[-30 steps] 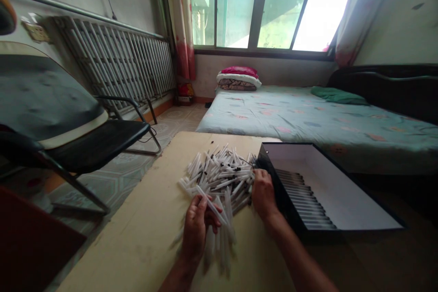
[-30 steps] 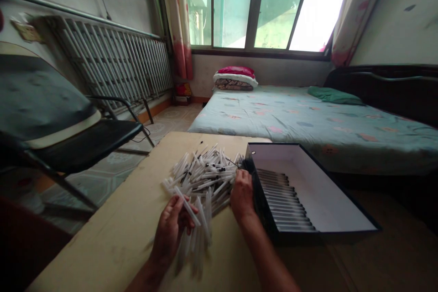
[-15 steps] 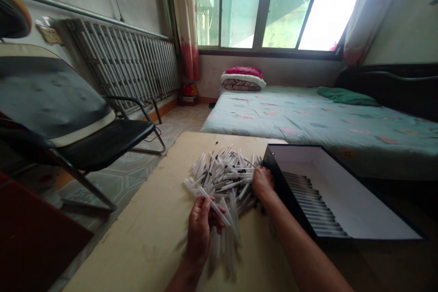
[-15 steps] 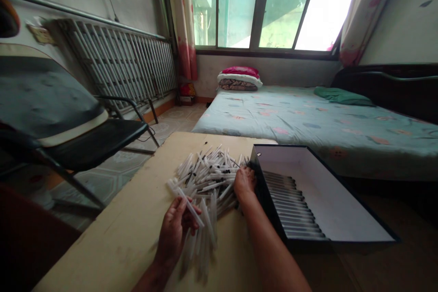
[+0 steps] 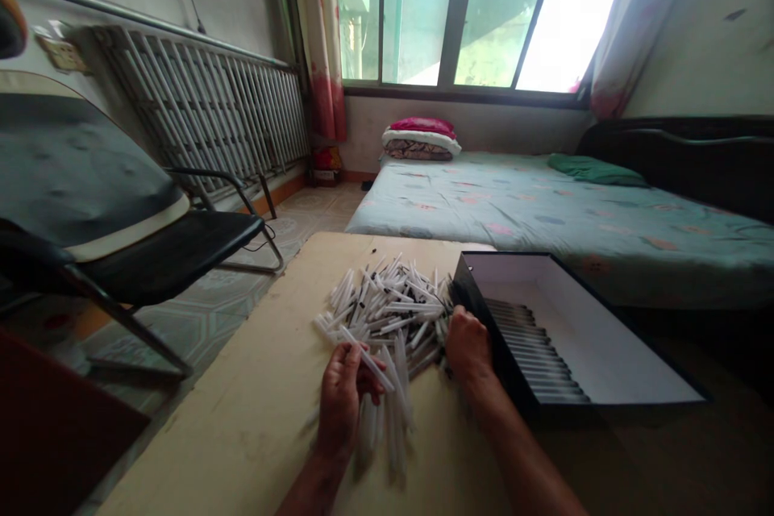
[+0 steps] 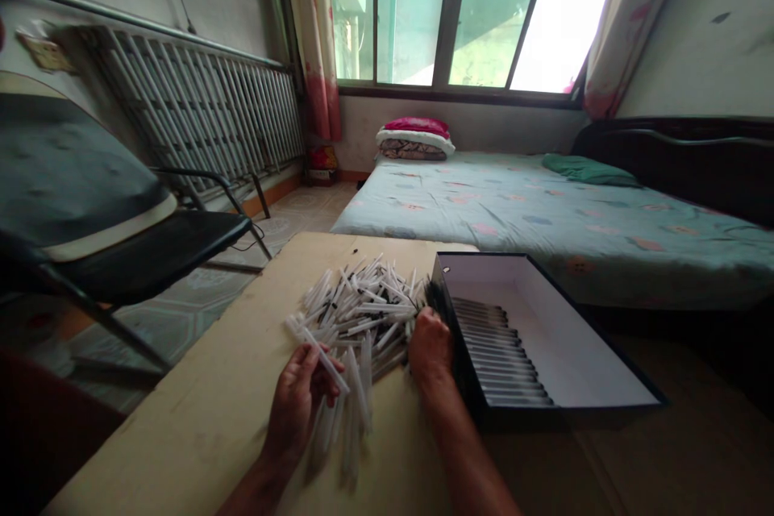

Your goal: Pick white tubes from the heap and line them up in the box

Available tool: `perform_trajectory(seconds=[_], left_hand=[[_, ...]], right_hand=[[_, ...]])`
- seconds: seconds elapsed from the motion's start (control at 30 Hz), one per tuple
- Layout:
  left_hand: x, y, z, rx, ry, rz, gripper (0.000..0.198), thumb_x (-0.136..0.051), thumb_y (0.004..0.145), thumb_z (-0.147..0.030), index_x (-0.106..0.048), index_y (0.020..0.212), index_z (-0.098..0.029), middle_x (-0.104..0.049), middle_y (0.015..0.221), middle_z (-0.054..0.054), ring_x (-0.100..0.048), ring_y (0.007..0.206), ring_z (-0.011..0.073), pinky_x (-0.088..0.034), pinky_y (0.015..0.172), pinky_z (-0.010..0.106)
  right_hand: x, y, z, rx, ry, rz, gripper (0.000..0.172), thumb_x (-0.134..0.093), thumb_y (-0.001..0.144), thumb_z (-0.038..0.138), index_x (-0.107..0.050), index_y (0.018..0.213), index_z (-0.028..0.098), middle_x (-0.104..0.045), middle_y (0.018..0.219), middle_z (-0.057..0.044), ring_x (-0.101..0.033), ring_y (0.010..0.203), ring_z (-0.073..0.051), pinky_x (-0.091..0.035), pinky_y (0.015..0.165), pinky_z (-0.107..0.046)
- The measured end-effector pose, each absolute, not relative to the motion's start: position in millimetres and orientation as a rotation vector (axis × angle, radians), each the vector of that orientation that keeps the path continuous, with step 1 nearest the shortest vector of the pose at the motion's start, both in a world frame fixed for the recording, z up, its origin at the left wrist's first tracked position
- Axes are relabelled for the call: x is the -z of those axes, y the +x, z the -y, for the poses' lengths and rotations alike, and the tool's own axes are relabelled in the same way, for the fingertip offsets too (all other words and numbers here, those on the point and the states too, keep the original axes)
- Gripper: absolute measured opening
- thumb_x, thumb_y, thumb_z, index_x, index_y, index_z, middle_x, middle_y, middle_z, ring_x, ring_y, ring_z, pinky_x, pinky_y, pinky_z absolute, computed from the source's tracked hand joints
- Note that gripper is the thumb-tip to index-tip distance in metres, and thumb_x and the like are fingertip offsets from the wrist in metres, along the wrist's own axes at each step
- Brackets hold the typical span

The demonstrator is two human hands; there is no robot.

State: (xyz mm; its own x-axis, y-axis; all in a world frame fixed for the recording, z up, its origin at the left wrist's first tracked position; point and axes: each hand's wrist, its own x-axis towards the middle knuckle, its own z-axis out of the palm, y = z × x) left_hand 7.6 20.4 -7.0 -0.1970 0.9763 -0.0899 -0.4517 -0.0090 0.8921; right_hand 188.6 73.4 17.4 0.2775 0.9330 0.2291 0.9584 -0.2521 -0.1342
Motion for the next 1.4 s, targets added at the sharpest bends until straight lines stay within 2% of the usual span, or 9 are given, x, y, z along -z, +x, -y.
perform_trajectory(seconds=[0.1,0.17,0.27,0.37,0.53,0.77,1.1,1.23,1.4], left_hand=[[6,5,-21,-1.536,0.679,-1.004,0.026,-0.064,0.073,-0.038,-0.049,0.082,-0.019,-0.068,0.062,0.0,-0.056,0.041,0.0107,-0.044,0.039,0.021],[4,3,-22,-1.559,0.643,-0.987,0.024,-0.065,0.073,-0.035,-0.05,0.082,-0.019,-0.069,0.065,0.0,-0.058,0.046,0.0105,-0.047,0.045,0.021],[1,-2,-24,-1.609,0.585,-0.967,0.022,-0.066,0.073,-0.034,-0.052,0.081,-0.018,-0.069,0.068,0.0,-0.06,0.05,0.0101,-0.05,0.05,0.022],[0,-8,-27,-1.669,0.536,-0.954,0.022,-0.066,0.073,-0.033,-0.053,0.079,-0.017,-0.07,0.067,0.0,-0.061,0.051,0.0106,-0.051,0.052,0.022],[1,-14,-29,-1.715,0.5,-0.963,0.023,-0.067,0.072,-0.033,-0.053,0.082,-0.017,-0.07,0.067,0.0,-0.063,0.052,0.0115,-0.052,0.051,0.024],[0,-9,-27,-1.651,0.601,-0.987,0.023,-0.065,0.074,-0.034,-0.051,0.083,-0.018,-0.07,0.066,-0.001,-0.061,0.046,0.0106,-0.049,0.047,0.021],[-1,-8,-26,-1.652,0.595,-1.024,0.024,-0.066,0.072,-0.036,-0.051,0.08,-0.019,-0.07,0.066,-0.001,-0.062,0.047,0.0113,-0.05,0.049,0.022],[-2,-2,-22,-1.58,0.732,-0.999,0.023,-0.064,0.075,-0.034,-0.049,0.085,-0.02,-0.071,0.069,0.0,-0.064,0.05,0.0147,-0.051,0.05,0.026],[-2,9,-14,-1.298,0.862,-0.861,0.022,-0.068,0.074,-0.027,-0.052,0.085,-0.017,-0.073,0.074,0.007,-0.069,0.061,0.0211,-0.054,0.056,0.031]], right_hand=[[-25,185,-53,0.188,-2.174,1.749,0.019,-0.043,0.091,0.018,-0.061,0.084,0.015,-0.066,0.084,-0.009,-0.064,0.081,-0.02,-0.043,0.066,-0.025],[-24,180,-35,0.087,-1.877,1.774,0.02,-0.044,0.091,0.024,-0.062,0.086,0.018,-0.064,0.083,-0.006,-0.062,0.078,-0.018,-0.044,0.067,-0.024],[-13,170,-10,-0.128,-1.377,1.726,0.019,-0.045,0.09,0.021,-0.063,0.093,0.019,-0.062,0.079,-0.004,-0.06,0.071,-0.016,-0.045,0.066,-0.023],[-1,162,8,-0.179,-1.218,1.663,0.017,-0.047,0.088,0.017,-0.063,0.094,0.019,-0.057,0.074,-0.003,-0.056,0.065,-0.015,-0.045,0.062,-0.024],[6,156,18,-0.188,-1.165,1.7,0.013,-0.049,0.085,0.012,-0.061,0.087,0.018,-0.047,0.066,0.001,-0.049,0.057,-0.013,-0.041,0.054,-0.023],[9,154,18,-0.2,-1.165,1.726,0.014,-0.048,0.085,0.011,-0.059,0.088,0.019,-0.048,0.069,0.0,-0.048,0.058,-0.012,-0.041,0.055,-0.023],[10,157,19,-0.192,-1.181,1.699,0.013,-0.048,0.084,0.013,-0.059,0.084,0.019,-0.045,0.066,0.002,-0.048,0.055,-0.011,-0.039,0.053,-0.023],[14,154,18,-0.186,-1.202,1.722,0.014,-0.047,0.085,0.014,-0.059,0.09,0.019,-0.047,0.066,0.002,-0.048,0.055,-0.012,-0.039,0.054,-0.024],[14,151,21,-0.295,-1.262,1.681,0.021,-0.047,0.085,0.02,-0.051,0.105,0.017,-0.047,0.065,0.003,-0.048,0.053,-0.012,-0.041,0.053,-0.024]])
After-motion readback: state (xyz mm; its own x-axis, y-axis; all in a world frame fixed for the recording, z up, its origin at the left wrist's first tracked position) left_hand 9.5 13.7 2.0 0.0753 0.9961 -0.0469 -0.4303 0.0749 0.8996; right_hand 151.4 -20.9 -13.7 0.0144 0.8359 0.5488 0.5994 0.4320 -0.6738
